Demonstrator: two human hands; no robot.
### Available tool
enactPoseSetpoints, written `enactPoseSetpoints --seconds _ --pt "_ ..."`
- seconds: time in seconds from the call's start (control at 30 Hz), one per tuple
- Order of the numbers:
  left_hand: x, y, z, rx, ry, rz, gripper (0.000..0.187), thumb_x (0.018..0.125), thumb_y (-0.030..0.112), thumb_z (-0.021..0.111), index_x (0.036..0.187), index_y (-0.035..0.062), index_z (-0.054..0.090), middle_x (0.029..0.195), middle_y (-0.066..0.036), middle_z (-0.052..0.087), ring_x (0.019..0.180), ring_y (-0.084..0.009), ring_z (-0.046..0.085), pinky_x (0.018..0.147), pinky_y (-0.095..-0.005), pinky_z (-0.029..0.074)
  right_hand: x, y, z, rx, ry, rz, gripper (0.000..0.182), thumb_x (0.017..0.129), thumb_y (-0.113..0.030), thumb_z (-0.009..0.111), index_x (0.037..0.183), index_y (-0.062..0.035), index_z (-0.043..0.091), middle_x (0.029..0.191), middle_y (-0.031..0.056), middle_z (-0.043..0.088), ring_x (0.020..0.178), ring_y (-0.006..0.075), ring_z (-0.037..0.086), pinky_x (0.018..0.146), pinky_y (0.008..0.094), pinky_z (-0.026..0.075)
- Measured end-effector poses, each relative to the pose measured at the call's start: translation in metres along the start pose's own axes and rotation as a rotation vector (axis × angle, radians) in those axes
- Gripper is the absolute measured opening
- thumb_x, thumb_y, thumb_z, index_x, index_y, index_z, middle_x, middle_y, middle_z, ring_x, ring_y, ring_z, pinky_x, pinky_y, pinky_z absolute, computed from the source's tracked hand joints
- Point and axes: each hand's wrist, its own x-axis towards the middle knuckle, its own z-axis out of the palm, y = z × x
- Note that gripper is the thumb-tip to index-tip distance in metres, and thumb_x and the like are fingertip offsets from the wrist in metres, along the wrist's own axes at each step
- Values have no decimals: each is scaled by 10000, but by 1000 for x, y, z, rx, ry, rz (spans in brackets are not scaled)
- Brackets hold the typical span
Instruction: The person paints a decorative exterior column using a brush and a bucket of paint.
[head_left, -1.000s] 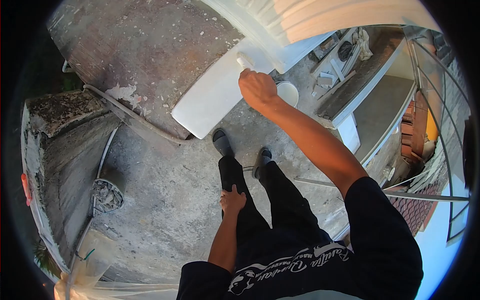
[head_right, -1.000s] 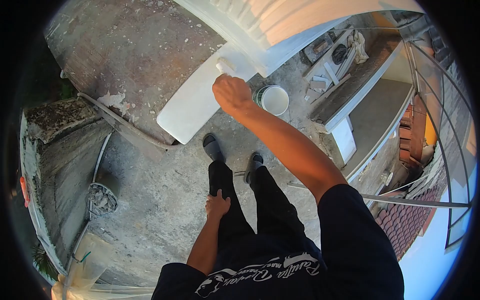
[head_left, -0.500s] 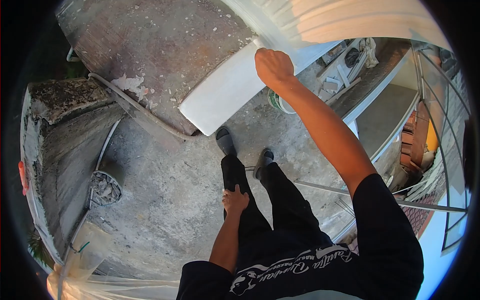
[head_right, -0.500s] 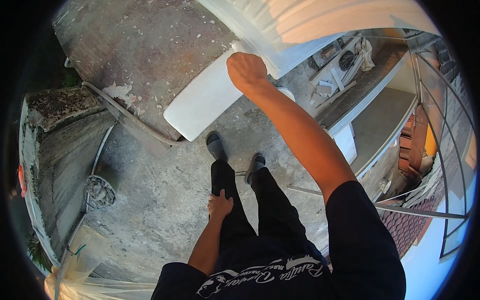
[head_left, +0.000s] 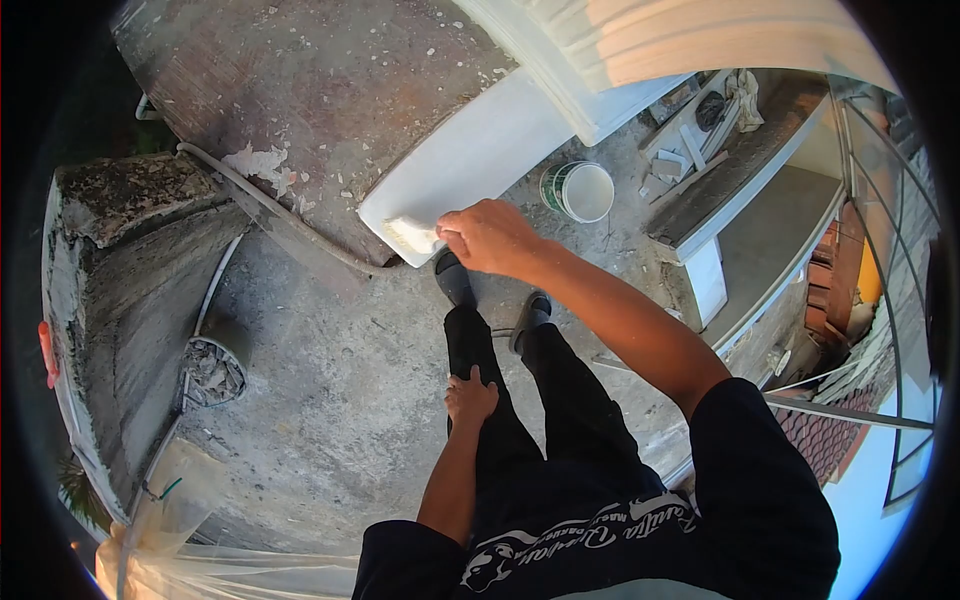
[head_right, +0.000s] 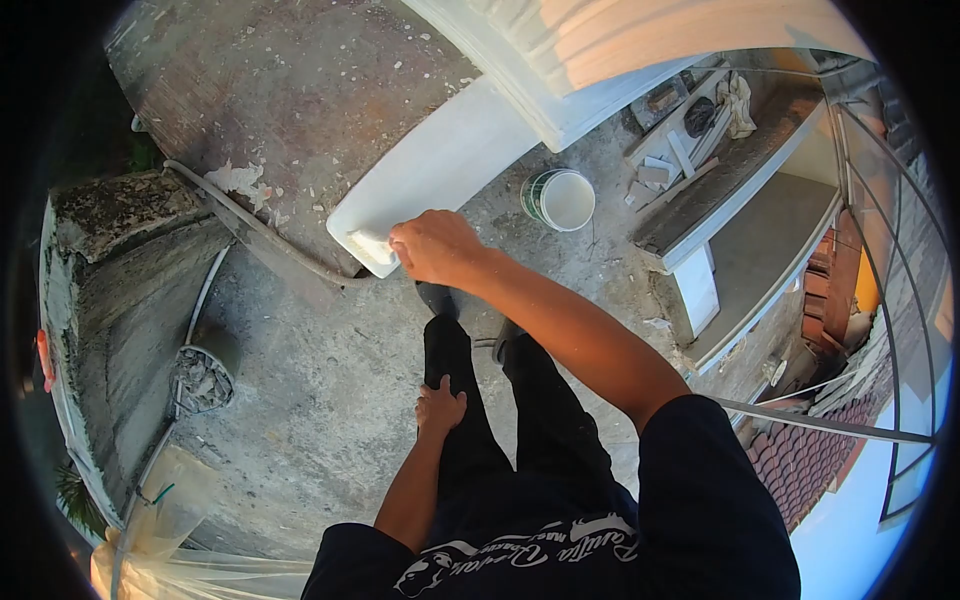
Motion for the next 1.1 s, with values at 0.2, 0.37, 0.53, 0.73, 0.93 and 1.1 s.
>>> enactPoseSetpoints --seconds 0.2,0.37,0.53,0.73,0.93,1.1 --pt "-3 2 -1 -4 1 3 660 900 458 529 1477 179 369 1411 -337 345 1241 -463 474 1018 -499 415 -61 139 -105 -410 298 227 169 904 -214 572 877 -69 654 739 171 666 714 398 653 632 494 514" --pt "-4 6 -3 22 -9 -4 657 905 453 525 1480 181 359 1408 -333 347 1241 -463 473 1021 -495 413 -57 107 -81 -621 156 241 220 858 -77 560 1005 67 636 740 185 684 661 334 693 588 416 555" --pt "0 9 1 27 -32 -15 664 908 451 532 1486 185 343 1412 -326 341 1251 -461 463 1023 -491 411 -55 -15 34 -555 6 -61 456 738 -22 634 1126 211 575 740 232 677 615 273 698 492 334 560" --pt "-4 12 1 30 -11 -12 654 904 456 539 1471 184 362 1385 -319 367 1243 -459 470 1014 -498 416 -49 -33 36 -93 -111 -148 232 809 -118 607 957 55 650 678 186 662 603 322 674 540 418 535" --pt "4 3 15 46 47 6 659 903 469 527 1476 187 363 1302 -293 425 1177 -454 515 995 -507 429 -44 126 -78 -333 300 180 183 880 -233 588 885 -82 691 768 148 677 701 393 649 630 470 522" --pt "2 8 14 21 65 5 615 894 443 530 1427 159 412 1280 -304 434 1148 -479 527 961 -510 448 -18 104 -123 -673 263 321 165 918 -182 558 906 -44 648 769 184 689 714 382 678 636 471 539"
